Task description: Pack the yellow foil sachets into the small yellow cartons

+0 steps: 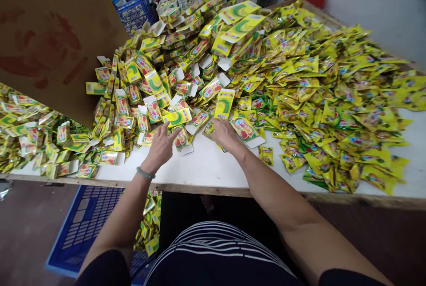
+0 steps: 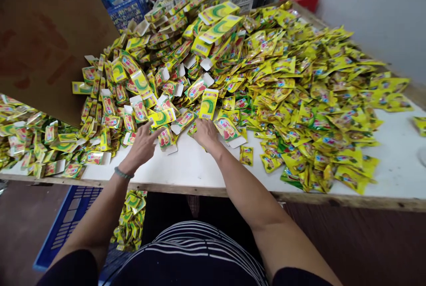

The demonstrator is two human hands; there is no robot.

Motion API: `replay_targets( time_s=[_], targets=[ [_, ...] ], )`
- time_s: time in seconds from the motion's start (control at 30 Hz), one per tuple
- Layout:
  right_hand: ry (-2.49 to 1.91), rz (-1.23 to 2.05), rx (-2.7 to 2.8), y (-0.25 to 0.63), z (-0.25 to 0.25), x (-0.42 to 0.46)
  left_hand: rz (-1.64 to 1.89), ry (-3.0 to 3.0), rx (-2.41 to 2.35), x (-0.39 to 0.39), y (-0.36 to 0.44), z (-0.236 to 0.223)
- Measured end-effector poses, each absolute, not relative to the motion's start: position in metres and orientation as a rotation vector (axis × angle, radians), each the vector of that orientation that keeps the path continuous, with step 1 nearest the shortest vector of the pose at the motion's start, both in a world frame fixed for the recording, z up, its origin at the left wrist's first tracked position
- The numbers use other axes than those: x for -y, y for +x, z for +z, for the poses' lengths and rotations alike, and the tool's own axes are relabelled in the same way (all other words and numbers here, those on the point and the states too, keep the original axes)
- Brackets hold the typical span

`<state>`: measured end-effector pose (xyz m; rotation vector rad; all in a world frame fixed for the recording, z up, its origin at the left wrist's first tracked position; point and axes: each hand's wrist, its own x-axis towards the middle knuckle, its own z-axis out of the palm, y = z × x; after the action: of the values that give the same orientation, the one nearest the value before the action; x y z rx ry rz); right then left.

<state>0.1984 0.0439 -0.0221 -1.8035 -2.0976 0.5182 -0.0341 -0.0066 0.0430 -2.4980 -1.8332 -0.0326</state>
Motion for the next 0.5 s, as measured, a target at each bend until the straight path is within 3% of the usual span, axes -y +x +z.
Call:
replay_targets(
  time_s=[0.13, 0.27, 0.37, 0.5],
  targets=[
    [-1.735, 0.612, 1.982, 0.199, -0.025, -0.047, 0.177, -2.667, 1.464, -0.029, -0.027, 0.04],
    [-1.631, 0.713, 1.928, 0.199, -0.021, -0.05, 0.054, -2.745, 1.469, -0.033, -0.033, 0.041],
    [-1.46, 0.804, 1.87, 0.203, -0.015, -0.049, -0.23, -2.738, 1.825, -0.02, -0.037, 0.033],
    [-1.251, 0.899, 1.725, 0.205, -0.009, -0.046, -0.967, -2.616, 2.315, -0.004, -0.031, 0.017]
  ],
)
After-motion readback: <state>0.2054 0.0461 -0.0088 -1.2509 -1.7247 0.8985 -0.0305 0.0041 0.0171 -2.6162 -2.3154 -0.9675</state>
